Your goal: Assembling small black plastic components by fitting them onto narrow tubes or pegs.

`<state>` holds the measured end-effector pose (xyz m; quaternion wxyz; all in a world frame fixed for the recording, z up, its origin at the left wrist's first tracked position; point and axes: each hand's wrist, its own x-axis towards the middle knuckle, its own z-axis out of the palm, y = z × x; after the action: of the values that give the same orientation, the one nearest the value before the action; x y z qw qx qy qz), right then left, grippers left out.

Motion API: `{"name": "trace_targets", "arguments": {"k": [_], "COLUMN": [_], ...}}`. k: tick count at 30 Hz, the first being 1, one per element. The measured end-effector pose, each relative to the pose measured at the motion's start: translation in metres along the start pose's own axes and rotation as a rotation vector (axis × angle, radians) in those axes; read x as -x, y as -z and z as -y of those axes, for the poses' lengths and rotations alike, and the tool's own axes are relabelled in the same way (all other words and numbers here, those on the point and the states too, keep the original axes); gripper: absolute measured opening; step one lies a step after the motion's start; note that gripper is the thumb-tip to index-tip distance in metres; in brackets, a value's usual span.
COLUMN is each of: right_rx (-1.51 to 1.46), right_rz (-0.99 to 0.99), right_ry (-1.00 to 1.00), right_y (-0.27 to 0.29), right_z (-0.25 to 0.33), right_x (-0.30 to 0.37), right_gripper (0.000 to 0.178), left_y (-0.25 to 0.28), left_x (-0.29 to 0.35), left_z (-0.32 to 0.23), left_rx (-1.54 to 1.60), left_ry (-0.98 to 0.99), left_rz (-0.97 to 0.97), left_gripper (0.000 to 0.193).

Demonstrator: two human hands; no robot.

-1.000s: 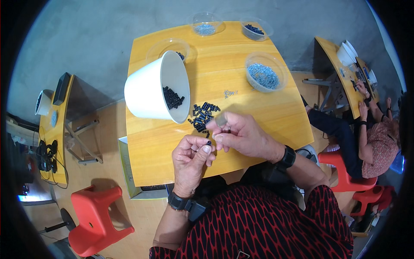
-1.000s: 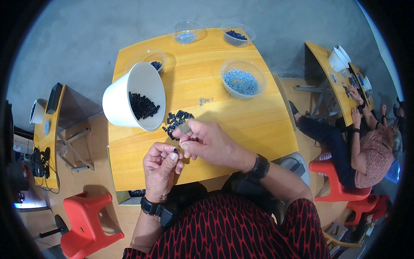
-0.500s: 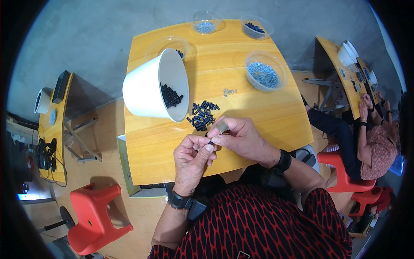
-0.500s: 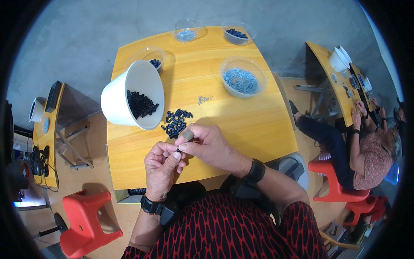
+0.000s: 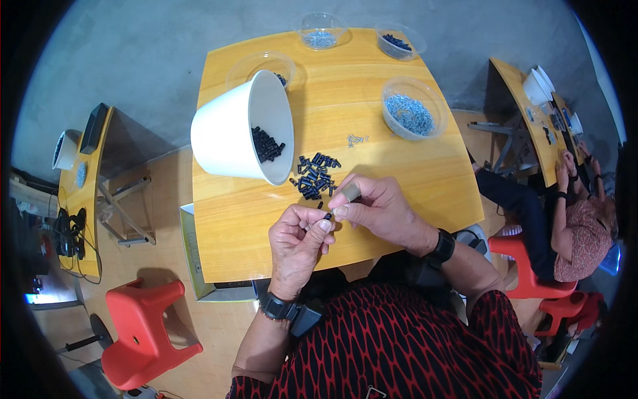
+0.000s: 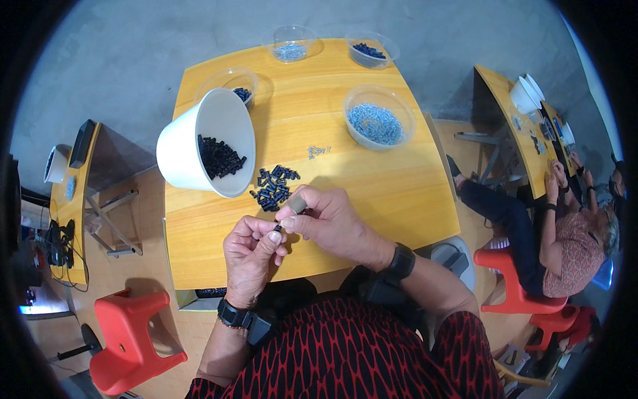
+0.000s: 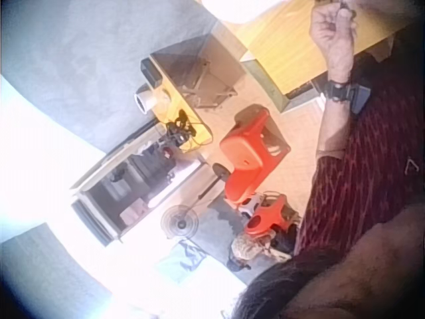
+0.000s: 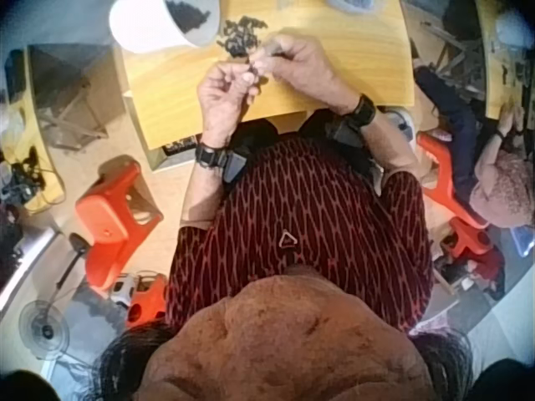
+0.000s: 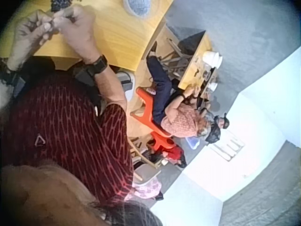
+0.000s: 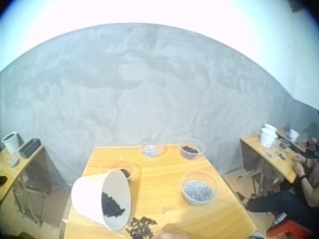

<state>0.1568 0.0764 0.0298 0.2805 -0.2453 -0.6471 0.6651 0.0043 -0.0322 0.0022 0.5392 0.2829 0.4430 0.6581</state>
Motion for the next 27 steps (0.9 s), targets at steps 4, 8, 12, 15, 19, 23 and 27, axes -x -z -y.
{"name": "trace_targets", "arguments": {"k": [4, 8, 12, 15, 19, 23, 27], "right_rx": [-0.133, -0.119, 0.177, 0.131, -0.003, 0.274, 0.562], "right_rz": [0.049, 0.052, 0.146, 0.133, 0.035, 0.089, 0.097], "right_ry": [-0.051, -0.018, 0.159, 0.171, 0.013, 0.217, 0.404], "right_y": [-0.002, -0.003, 0.004, 0.004, -0.001, 0.002, -0.001], "right_z": [-0.002, -0.007, -0.003, -0.002, -0.001, 0.000, -0.001], "right_x": [0.000, -0.002, -0.005, -0.002, 0.003, 0.004, 0.011], "right_gripper": [0.007, 0.006, 0.009, 0.013, 0.013, 0.009, 0.009], "left_y": [0.001, 0.000, 0.002, 0.003, 0.003, 0.004, 0.003], "left_x": [0.000, -0.001, 0.000, -0.001, -0.001, -0.001, 0.001], "left_z": [0.001, 0.001, -0.002, 0.000, -0.001, 0.000, 0.001], "left_rx": [-0.004, -0.015, -0.017, 0.049, 0.071, 0.034, -0.027], "left_ry": [0.020, 0.015, 0.043, 0.032, 0.033, 0.036, 0.033], "left_rz": [-0.011, -0.013, -0.021, 0.024, 0.026, 0.031, 0.048], "left_gripper": [0.010, 0.010, 0.010, 0.009, 0.008, 0.008, 0.009]}}
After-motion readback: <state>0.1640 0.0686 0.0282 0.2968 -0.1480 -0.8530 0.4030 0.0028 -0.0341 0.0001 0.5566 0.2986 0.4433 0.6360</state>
